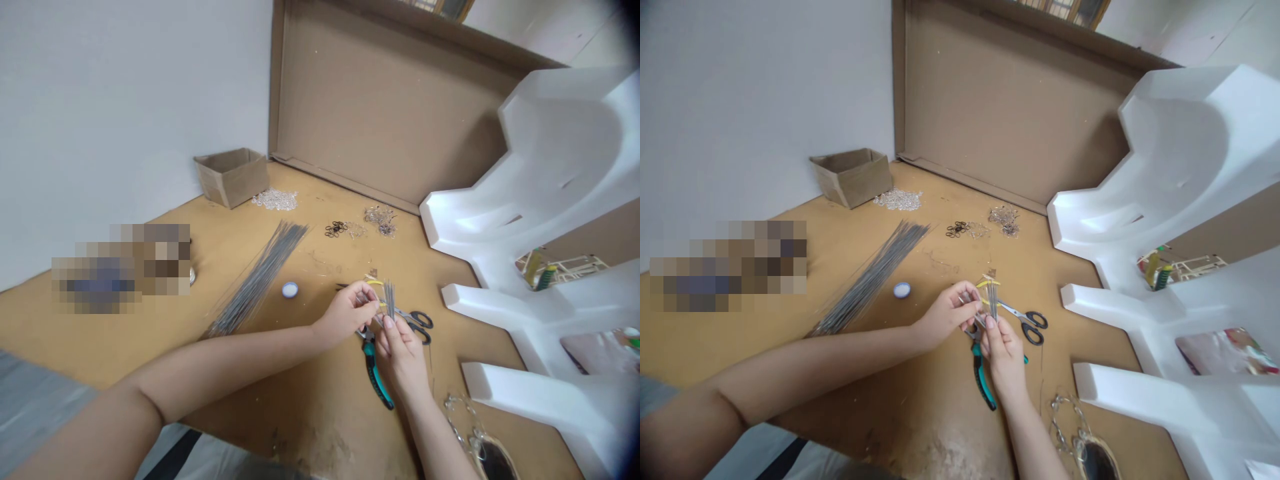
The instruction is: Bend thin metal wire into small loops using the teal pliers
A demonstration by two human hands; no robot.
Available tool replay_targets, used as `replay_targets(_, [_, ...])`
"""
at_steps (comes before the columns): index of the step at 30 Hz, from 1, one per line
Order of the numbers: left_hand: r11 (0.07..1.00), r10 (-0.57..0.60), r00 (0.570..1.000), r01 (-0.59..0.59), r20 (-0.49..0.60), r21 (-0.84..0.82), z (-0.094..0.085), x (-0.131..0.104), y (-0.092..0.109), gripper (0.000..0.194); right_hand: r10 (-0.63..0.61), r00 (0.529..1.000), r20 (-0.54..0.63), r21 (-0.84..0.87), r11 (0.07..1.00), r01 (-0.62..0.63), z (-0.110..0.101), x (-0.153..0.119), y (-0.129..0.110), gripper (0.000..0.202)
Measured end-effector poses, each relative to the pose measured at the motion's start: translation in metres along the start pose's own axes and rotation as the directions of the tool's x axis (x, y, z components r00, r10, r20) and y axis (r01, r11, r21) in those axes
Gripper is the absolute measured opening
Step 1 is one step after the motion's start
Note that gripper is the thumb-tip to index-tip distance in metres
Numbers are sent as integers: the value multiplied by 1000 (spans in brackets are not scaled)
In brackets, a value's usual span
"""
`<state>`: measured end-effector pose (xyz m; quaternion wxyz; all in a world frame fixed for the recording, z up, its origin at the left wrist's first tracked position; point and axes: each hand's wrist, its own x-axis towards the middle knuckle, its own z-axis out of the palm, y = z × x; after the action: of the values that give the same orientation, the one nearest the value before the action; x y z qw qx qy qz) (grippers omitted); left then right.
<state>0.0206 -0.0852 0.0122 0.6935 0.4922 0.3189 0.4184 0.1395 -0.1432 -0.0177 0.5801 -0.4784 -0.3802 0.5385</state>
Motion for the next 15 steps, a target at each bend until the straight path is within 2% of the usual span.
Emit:
replay_targets(4, [999, 15, 1000, -15, 13, -34, -1, 1, 1, 19, -5, 1000, -10, -23, 1000, 5, 0, -1, 2, 24])
replay_targets(10, [999, 30, 999, -31, -45, -18, -2, 3, 2, 18, -11, 1000, -4, -48, 999, 11, 0, -1, 5, 22])
replay_targets(15, [999, 41, 998, -40, -52, 10, -3, 3, 2, 19, -6, 1000, -4, -44, 999, 6, -1, 0, 6, 22])
